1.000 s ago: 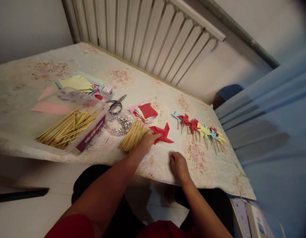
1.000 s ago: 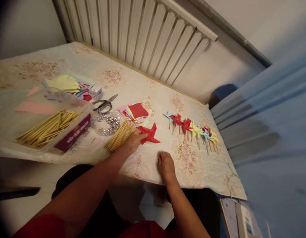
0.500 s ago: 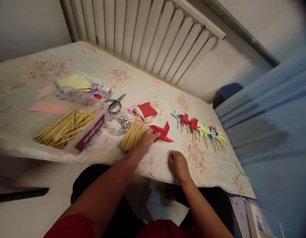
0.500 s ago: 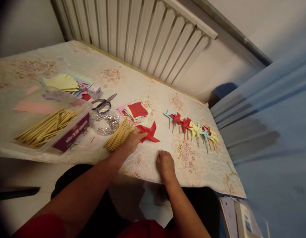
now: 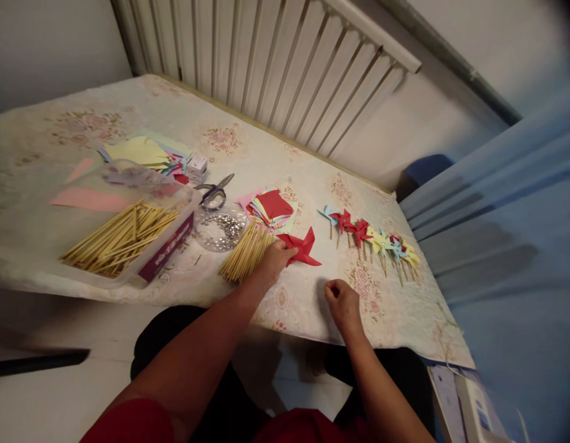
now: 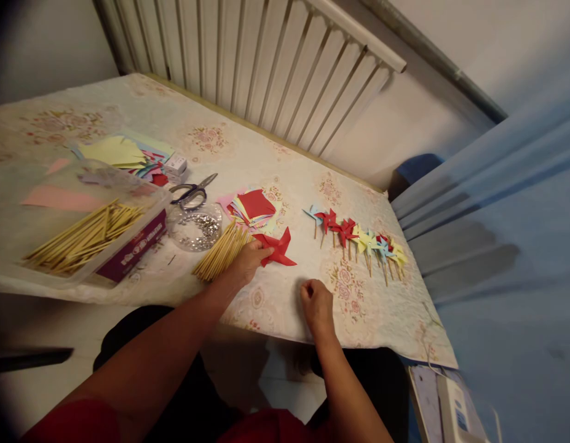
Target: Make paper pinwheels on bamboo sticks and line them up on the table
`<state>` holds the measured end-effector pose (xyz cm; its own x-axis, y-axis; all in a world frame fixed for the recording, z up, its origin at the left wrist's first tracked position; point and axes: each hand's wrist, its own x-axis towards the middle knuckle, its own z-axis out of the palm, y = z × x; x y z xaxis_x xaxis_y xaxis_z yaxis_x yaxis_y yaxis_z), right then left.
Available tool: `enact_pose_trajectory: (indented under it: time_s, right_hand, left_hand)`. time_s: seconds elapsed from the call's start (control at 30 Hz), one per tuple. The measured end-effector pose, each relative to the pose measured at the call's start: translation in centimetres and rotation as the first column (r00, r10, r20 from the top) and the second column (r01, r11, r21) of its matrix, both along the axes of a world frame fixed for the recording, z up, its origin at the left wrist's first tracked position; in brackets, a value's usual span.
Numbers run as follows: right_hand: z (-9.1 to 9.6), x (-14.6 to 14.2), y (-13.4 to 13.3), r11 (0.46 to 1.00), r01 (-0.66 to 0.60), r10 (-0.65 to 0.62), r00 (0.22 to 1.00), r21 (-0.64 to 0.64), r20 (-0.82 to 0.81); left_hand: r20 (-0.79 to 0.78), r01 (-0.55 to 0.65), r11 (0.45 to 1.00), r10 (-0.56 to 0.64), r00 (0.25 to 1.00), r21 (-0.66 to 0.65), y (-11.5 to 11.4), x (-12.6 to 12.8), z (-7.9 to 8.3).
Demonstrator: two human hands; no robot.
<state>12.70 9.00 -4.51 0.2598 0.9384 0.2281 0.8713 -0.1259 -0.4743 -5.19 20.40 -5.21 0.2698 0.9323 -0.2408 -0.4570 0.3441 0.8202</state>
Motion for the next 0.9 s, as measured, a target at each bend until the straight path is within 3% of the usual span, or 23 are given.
enact_pose_trajectory:
  time_s: [0.07, 0.17, 0.27, 0.4, 0.57, 0.9]
  right_hand:
    - [1.7, -0.4, 0.4, 0.996, 0.029, -0.023, 0.997, 0.09, -0.071]
    - [4.0, -2.1, 1.4, 0.976, -0.013, 0.043, 0.991, 0.219, -0.13]
    - [4.8, -4.1, 2.8, 0.956, -0.076, 0.127, 0.979, 0.284, -0.163]
    - [3.8, -5.7, 4.7, 0.938, -0.112, 0.177, 0.969, 0.327, -0.175]
    - [2.1, -5.6, 6.3, 0.939, -0.129, 0.184, 0.972, 0.319, -0.147]
    - [1.2, -5.4, 6.8, 0.941, -0.134, 0.192, 0.968, 0.311, -0.162]
  left_hand:
    - [-0.042, -0.005, 1.0, 0.005, 0.999, 0.007, 0.0, 0.1, -0.2]
    - [-0.101, 0.009, 1.0, -0.007, 0.995, 0.025, 0.0, 0.1, -0.3]
    - [-0.111, 0.031, 0.998, -0.025, 0.994, 0.052, -0.2, 0.1, -0.1]
    - [-0.147, 0.016, 0.998, -0.005, 0.989, 0.069, -0.5, 0.1, 0.4]
    - [-0.133, 0.026, 0.996, -0.014, 0.991, 0.084, -0.5, 0.1, 0.5]
    - [-0.09, 0.067, 0.995, -0.061, 0.994, 0.068, -0.5, 0.2, 0.2]
